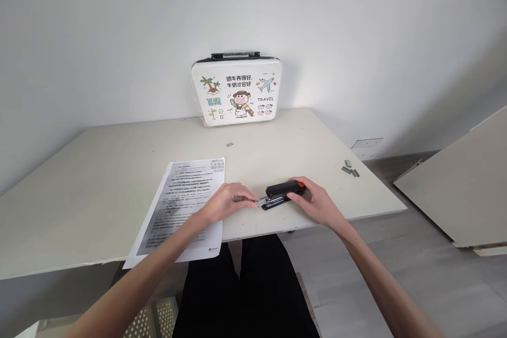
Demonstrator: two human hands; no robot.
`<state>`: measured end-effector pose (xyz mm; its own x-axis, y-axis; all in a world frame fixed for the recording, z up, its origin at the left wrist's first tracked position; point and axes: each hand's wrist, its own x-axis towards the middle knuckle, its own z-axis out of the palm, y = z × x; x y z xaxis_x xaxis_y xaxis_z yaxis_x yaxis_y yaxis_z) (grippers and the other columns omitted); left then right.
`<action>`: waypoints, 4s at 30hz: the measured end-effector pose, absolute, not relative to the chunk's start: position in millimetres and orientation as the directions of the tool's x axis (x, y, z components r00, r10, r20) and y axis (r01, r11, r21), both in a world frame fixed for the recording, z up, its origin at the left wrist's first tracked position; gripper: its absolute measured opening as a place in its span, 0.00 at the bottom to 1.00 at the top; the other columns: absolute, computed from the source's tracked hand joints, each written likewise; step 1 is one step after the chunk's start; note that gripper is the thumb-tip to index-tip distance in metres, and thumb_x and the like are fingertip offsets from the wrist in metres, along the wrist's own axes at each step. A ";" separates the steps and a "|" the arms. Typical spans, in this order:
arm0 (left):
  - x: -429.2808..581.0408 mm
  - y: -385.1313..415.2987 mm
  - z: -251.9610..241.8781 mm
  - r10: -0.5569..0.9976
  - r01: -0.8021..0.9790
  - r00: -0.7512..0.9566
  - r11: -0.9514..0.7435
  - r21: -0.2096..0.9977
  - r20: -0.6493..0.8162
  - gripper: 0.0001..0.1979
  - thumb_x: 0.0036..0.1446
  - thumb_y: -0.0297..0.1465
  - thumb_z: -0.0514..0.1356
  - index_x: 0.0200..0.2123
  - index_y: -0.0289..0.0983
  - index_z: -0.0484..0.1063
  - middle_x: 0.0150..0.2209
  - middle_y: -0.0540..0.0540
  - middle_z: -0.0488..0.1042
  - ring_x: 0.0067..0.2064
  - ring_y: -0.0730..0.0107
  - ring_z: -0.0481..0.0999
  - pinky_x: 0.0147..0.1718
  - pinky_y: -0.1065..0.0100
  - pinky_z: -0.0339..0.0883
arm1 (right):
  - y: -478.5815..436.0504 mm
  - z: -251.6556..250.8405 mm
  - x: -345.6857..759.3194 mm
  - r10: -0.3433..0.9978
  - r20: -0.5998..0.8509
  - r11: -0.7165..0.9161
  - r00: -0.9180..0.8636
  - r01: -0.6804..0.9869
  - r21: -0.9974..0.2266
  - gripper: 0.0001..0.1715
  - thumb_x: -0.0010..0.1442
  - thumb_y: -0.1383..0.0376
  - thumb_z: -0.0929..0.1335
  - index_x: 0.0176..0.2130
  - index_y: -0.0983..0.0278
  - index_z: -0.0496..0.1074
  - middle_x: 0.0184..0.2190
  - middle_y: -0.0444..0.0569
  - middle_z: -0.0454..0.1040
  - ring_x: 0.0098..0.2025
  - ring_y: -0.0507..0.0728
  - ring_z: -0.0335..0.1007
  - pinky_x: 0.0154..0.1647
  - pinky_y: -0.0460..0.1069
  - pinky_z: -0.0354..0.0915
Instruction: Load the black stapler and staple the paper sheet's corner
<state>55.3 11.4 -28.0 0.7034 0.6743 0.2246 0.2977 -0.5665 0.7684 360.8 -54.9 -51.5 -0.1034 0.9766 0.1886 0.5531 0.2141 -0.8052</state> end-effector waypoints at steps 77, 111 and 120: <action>-0.5 28.3 -40.7 0.919 0.723 0.348 -0.388 0.571 0.184 0.17 0.66 0.47 0.60 0.49 0.44 0.78 0.51 0.44 0.72 0.58 0.51 0.66 0.63 0.47 0.57 | -65.4 -54.1 354.5 0.987 0.158 0.132 -0.015 0.632 -0.764 0.23 0.65 0.45 0.69 0.51 0.55 0.74 0.51 0.50 0.80 0.53 0.64 0.75 0.52 0.57 0.72; 22.3 -31.6 -20.1 0.497 0.344 0.842 -0.794 0.502 0.209 0.22 0.71 0.44 0.59 0.64 0.46 0.70 0.72 0.46 0.61 0.75 0.52 0.54 0.71 0.45 0.54 | -45.1 3.7 351.8 0.961 0.035 0.232 -0.274 0.734 -0.638 0.23 0.71 0.46 0.63 0.55 0.54 0.74 0.56 0.51 0.78 0.51 0.64 0.76 0.42 0.54 0.72; 24.0 -42.3 -28.4 0.513 0.440 0.843 -0.830 0.341 0.163 0.25 0.74 0.47 0.53 0.70 0.49 0.64 0.77 0.49 0.49 0.78 0.51 0.44 0.74 0.43 0.42 | -29.0 13.7 316.7 0.984 0.002 0.142 -0.178 0.775 -0.616 0.31 0.75 0.44 0.54 0.53 0.54 0.76 0.57 0.48 0.78 0.57 0.63 0.74 0.55 0.56 0.69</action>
